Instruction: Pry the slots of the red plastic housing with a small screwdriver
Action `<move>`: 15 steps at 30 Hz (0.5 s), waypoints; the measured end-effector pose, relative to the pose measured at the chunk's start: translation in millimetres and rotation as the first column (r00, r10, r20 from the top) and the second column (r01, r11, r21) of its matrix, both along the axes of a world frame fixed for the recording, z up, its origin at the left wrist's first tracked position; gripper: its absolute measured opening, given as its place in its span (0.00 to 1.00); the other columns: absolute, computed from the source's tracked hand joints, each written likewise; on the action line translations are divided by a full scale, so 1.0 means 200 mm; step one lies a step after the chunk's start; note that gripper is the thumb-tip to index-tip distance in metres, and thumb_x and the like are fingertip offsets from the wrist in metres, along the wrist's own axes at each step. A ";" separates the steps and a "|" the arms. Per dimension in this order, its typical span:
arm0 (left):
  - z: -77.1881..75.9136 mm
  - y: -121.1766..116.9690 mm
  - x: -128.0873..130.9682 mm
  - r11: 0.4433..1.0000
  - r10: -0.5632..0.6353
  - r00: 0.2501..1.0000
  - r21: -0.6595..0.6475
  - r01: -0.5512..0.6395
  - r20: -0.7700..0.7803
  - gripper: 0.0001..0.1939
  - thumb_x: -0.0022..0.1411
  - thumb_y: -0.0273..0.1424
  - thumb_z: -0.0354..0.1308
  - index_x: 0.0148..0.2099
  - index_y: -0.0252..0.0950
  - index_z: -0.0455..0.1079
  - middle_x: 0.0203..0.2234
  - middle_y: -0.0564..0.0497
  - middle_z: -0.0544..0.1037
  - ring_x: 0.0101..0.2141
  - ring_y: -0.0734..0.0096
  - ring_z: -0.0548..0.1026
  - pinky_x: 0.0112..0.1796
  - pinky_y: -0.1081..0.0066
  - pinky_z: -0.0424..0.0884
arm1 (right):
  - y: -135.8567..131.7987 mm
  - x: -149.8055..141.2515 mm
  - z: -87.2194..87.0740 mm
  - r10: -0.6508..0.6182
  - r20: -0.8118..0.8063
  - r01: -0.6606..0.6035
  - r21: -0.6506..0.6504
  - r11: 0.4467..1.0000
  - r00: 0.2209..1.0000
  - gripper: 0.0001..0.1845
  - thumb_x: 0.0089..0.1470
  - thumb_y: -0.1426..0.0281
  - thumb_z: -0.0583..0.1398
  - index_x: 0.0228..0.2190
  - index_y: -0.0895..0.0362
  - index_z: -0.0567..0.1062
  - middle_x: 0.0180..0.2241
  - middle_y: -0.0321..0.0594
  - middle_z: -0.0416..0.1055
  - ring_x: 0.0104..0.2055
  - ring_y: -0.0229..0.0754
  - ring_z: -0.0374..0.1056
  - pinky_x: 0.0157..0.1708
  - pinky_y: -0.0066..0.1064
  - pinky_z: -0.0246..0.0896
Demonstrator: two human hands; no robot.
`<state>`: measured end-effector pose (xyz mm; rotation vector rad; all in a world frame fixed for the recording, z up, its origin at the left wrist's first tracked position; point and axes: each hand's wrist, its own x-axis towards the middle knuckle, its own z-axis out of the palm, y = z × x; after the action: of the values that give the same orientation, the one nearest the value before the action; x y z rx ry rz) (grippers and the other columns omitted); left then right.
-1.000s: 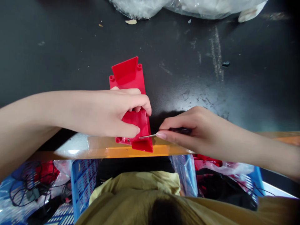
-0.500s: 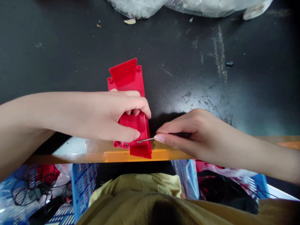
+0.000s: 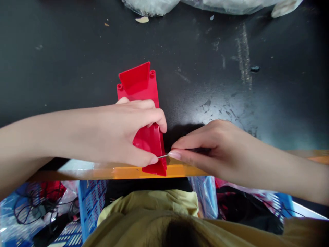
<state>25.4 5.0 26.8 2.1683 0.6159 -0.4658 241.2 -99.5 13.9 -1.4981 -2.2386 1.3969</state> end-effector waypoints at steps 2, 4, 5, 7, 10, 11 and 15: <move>-0.01 -0.01 0.00 1.000 0.004 1.000 0.027 -0.005 0.023 0.13 0.56 0.39 0.61 0.45 0.49 0.71 0.39 0.54 0.73 0.39 0.63 0.69 0.37 0.67 0.67 | 0.00 0.00 0.00 0.002 0.016 -0.002 0.007 1.000 1.000 0.23 0.65 0.60 0.51 0.22 0.56 0.71 0.17 0.31 0.52 0.21 0.33 0.40 0.22 0.28 0.39; -0.02 -0.02 0.01 1.000 0.012 0.999 0.026 -0.012 0.030 0.11 0.56 0.38 0.61 0.43 0.48 0.71 0.39 0.53 0.73 0.38 0.63 0.69 0.39 0.65 0.68 | 0.00 -0.01 0.00 -0.005 0.017 0.004 0.024 1.000 1.000 0.23 0.65 0.61 0.51 0.22 0.56 0.71 0.17 0.31 0.52 0.21 0.33 0.41 0.22 0.28 0.39; -0.01 -0.02 0.01 1.000 0.013 0.999 0.021 -0.013 0.031 0.11 0.56 0.38 0.61 0.42 0.48 0.71 0.39 0.53 0.73 0.38 0.63 0.69 0.38 0.65 0.68 | 0.00 -0.01 0.00 -0.009 0.018 0.008 0.035 0.999 1.000 0.22 0.65 0.61 0.51 0.22 0.56 0.71 0.17 0.31 0.53 0.21 0.33 0.42 0.22 0.29 0.39; -0.01 -0.01 0.02 1.000 0.011 1.000 0.010 -0.011 0.027 0.10 0.56 0.38 0.62 0.42 0.48 0.71 0.39 0.53 0.73 0.37 0.63 0.69 0.37 0.65 0.68 | 0.00 -0.01 0.00 -0.015 0.026 0.013 0.059 0.998 1.000 0.22 0.64 0.62 0.52 0.22 0.56 0.71 0.17 0.31 0.54 0.20 0.32 0.43 0.22 0.29 0.38; -0.01 -0.01 0.04 1.000 0.014 1.000 -0.001 -0.014 0.006 0.11 0.57 0.40 0.61 0.43 0.48 0.71 0.40 0.53 0.73 0.38 0.62 0.69 0.36 0.65 0.68 | 0.00 -0.01 0.01 -0.005 0.062 0.000 0.095 0.995 0.998 0.21 0.64 0.62 0.53 0.22 0.55 0.73 0.16 0.32 0.57 0.19 0.32 0.44 0.22 0.30 0.38; -0.01 -0.01 0.04 1.000 0.017 1.000 -0.002 -0.017 -0.002 0.12 0.57 0.41 0.61 0.44 0.48 0.71 0.40 0.53 0.73 0.39 0.61 0.70 0.37 0.64 0.68 | 0.00 -0.01 0.01 0.002 0.075 -0.010 0.105 0.994 0.997 0.21 0.64 0.61 0.53 0.22 0.55 0.74 0.16 0.32 0.57 0.19 0.32 0.44 0.22 0.31 0.37; -0.01 -0.02 0.02 0.999 0.035 0.999 -0.014 -0.035 0.027 0.13 0.56 0.41 0.61 0.44 0.48 0.71 0.40 0.52 0.74 0.45 0.54 0.70 0.46 0.58 0.67 | 0.01 -0.01 0.03 0.042 0.124 -0.062 0.163 0.985 0.991 0.21 0.64 0.62 0.52 0.23 0.54 0.74 0.16 0.32 0.60 0.18 0.32 0.47 0.23 0.32 0.36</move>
<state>30.4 0.4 25.0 2.1444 0.6329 -0.4195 239.5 -96.8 20.2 -1.5156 -2.4148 1.1262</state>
